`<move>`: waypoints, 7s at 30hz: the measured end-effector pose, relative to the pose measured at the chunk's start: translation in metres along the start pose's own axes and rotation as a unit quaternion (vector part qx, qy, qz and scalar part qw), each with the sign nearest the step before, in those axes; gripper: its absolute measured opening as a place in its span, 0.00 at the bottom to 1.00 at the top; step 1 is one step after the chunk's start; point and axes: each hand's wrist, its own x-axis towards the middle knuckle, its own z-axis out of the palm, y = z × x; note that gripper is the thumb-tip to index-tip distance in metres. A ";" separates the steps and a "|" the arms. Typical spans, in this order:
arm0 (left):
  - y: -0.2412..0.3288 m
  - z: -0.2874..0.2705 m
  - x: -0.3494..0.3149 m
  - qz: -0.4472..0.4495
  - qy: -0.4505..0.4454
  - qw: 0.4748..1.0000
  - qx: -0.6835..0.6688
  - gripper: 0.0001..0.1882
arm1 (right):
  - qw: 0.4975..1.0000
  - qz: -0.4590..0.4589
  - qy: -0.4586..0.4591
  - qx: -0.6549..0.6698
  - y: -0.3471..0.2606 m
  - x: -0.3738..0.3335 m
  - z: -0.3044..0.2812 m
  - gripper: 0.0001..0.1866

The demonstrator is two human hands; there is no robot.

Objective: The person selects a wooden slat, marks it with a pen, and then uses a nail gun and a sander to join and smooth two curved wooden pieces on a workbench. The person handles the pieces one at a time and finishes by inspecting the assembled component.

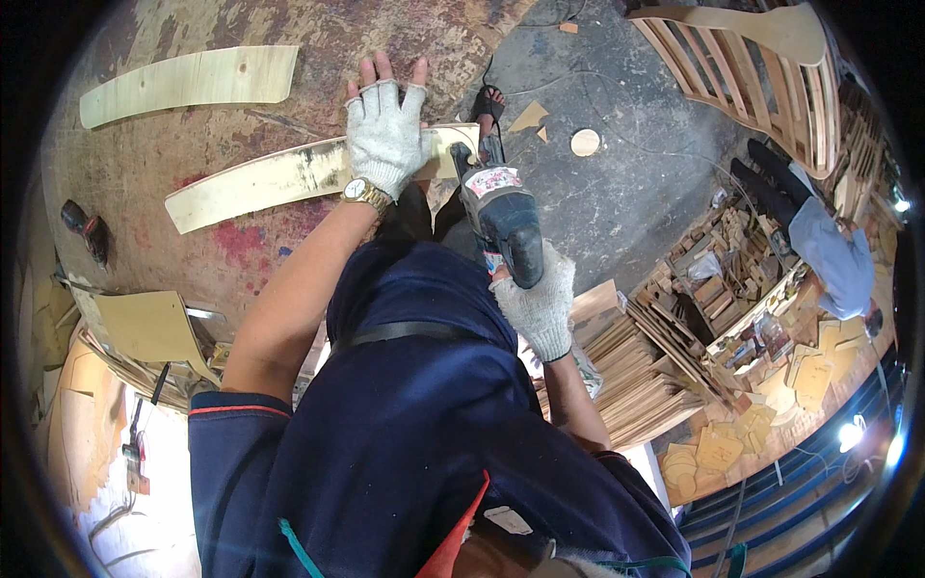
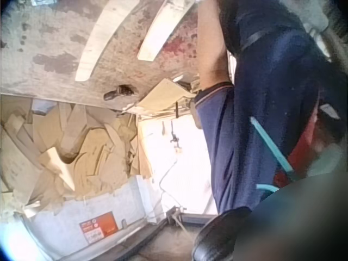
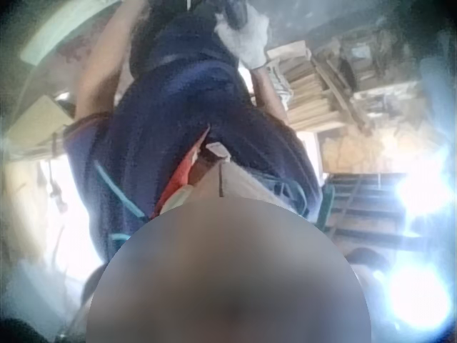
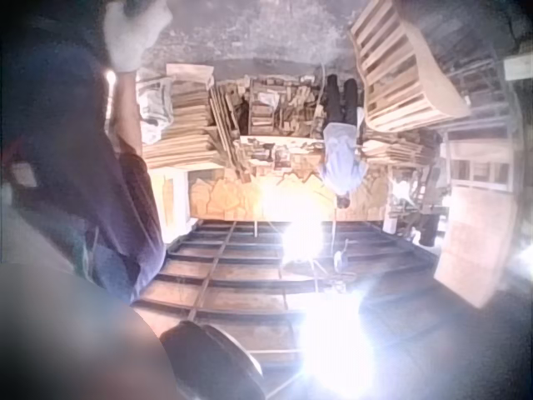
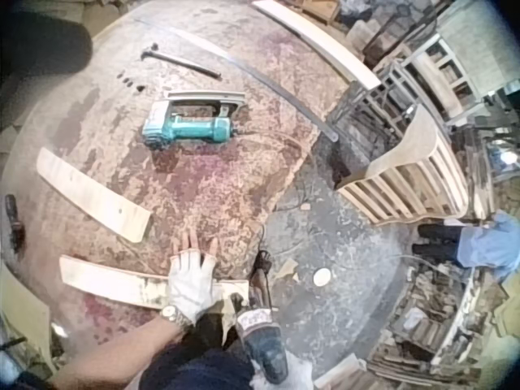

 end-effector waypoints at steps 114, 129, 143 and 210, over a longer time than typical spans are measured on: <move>-0.012 0.010 -0.025 -0.242 0.171 0.955 0.025 0.46 | 0.924 -0.130 -0.201 -0.298 -0.040 0.070 -0.063 0.28; -0.012 0.008 -0.025 -0.211 0.130 0.969 -0.008 0.51 | 0.926 -0.075 -0.232 -0.288 -0.049 0.074 -0.064 0.26; -0.011 0.005 -0.024 -0.211 0.127 0.969 -0.026 0.51 | 0.914 -0.071 -0.255 -0.306 -0.056 0.083 -0.067 0.30; -0.047 -0.084 -0.144 -0.227 0.115 0.967 0.023 0.53 | 0.977 -0.021 -0.011 -0.214 0.017 0.029 -0.118 0.28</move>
